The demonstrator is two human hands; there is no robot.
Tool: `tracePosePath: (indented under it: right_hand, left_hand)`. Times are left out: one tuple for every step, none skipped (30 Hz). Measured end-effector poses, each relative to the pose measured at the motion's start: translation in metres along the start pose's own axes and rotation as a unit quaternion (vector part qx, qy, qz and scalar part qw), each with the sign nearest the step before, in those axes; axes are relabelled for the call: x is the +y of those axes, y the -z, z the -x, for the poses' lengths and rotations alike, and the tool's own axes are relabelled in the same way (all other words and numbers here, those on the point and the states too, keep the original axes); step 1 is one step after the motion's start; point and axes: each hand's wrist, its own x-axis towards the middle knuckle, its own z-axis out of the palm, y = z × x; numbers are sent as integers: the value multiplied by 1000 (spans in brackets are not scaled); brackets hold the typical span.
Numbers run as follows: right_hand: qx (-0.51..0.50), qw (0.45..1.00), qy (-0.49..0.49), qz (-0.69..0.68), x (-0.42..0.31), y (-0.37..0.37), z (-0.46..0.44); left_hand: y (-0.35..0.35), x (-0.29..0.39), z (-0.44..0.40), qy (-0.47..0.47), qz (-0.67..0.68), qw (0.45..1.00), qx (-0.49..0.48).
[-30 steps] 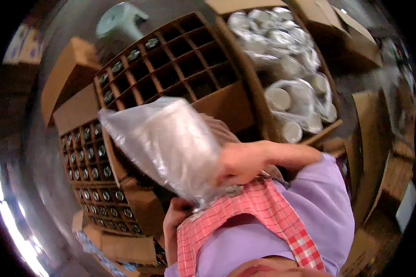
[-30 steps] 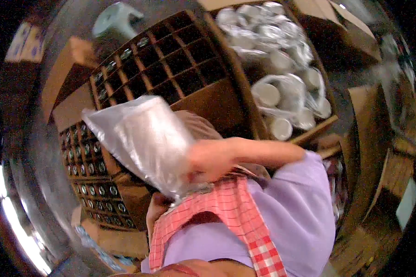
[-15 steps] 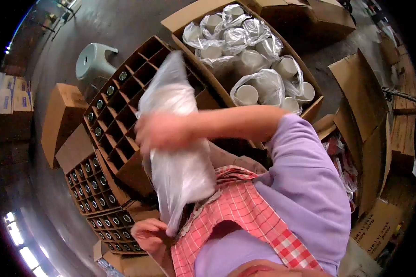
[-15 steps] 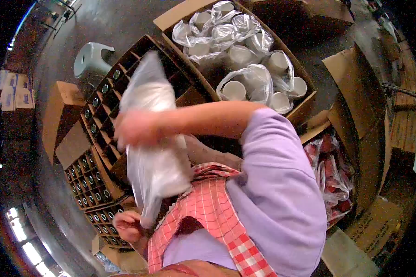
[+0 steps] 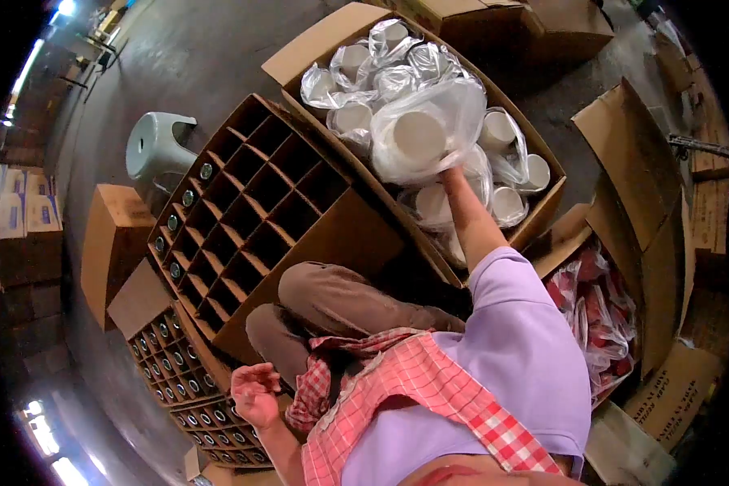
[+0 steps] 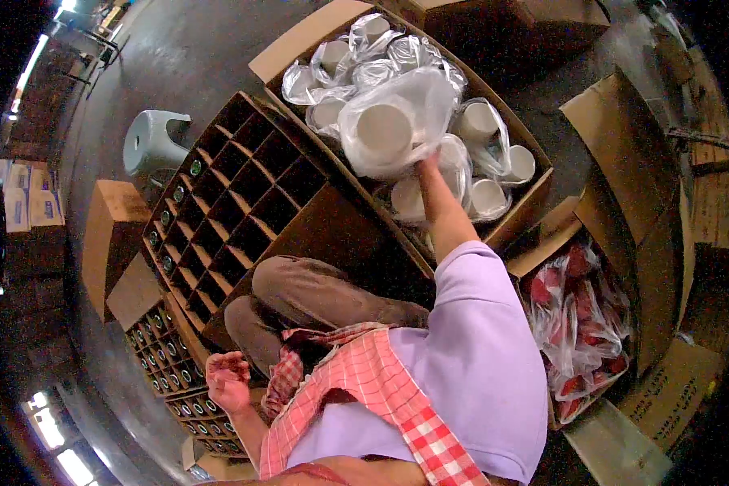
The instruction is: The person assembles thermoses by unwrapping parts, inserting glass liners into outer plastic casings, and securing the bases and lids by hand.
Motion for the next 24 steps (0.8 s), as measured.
tracePosePath:
  right_hand:
    - [-8, 999, 7, -35, 4, -9, -2]
    - [-11, 995, 15, -96, 9, -19, -2]
    - [-27, 995, 30, -94, 9, -22, -1]
    - [-44, 994, 49, -92, 7, -24, -1]
    - [-107, 978, 101, 146, 6, -22, -4]
    - [-77, 990, 95, 64, 10, -24, -4]
    - [-43, 990, 114, 72, -3, -12, -1]
    - [-10, 988, 133, 81, -31, 13, 7]
    - [21, 984, 152, 91, -49, 32, 11]
    - [97, 972, 195, 91, -54, 42, 6]
    - [170, 952, 237, 89, -56, 51, -2]
    - [241, 926, 277, 87, -54, 55, -8]
    - [231, 943, 207, 122, -44, 48, -16]
    - [224, 952, 139, 157, -33, 37, -25]
    - [216, 955, 72, 189, -34, 35, -32]
    - [76, 979, -73, 174, -35, 40, -39]
    - [70, 978, -47, 191, -32, 43, -44]
    - [63, 976, -22, 209, -28, 49, -47]
    - [57, 972, 4, 228, -27, 51, -49]
    - [100, 967, 64, 224, -25, 51, -48]
    - [101, 981, 105, 130, -32, 55, -49]
    - [99, 984, 146, 35, -39, 60, -50]
    - [93, 977, 184, -61, -45, 64, -49]
    - [-17, 943, 147, -297, -68, 76, -35]
  left_hand:
    - [-2, -1, -3, 10, -8, 1000, 1]
    - [-3, -4, -6, 9, -5, 1000, 3]
    - [-3, -4, -10, 12, -12, 1000, 5]
    - [-3, -4, -13, 16, -19, 1000, 5]
    - [-2, -4, -15, 19, -25, 999, 5]
    - [0, -4, -18, 22, -27, 999, 5]
    - [2, -5, -20, 24, -26, 999, 6]
    - [3, -7, -22, 26, -24, 999, 8]
    - [4, -10, -25, 37, -27, 999, 15]
    - [5, -12, -27, 48, -31, 998, 23]
    - [7, -13, -27, 61, -36, 997, 32]
    - [0, -13, -30, 70, -54, 995, 34]
    - [-2, -14, -32, 76, -51, 996, 26]
    - [-2, -16, -34, 78, -44, 996, 16]
    - [-4, -19, -38, 77, -36, 996, 6]
    - [-7, -17, -39, 78, -45, 996, 8]
    - [-6, -16, -40, 74, -45, 996, 13]
    - [-5, -16, -39, 72, -46, 996, 17]
    - [-4, -16, -37, 70, -46, 996, 22]
    - [0, -17, -37, 70, -39, 996, 31]
    - [3, -18, -39, 71, -32, 996, 40]
    - [6, -19, -40, 70, -24, 996, 50]
    - [7, -20, -40, 72, -17, 996, 49]
    - [1, -17, -46, 75, -11, 996, 48]
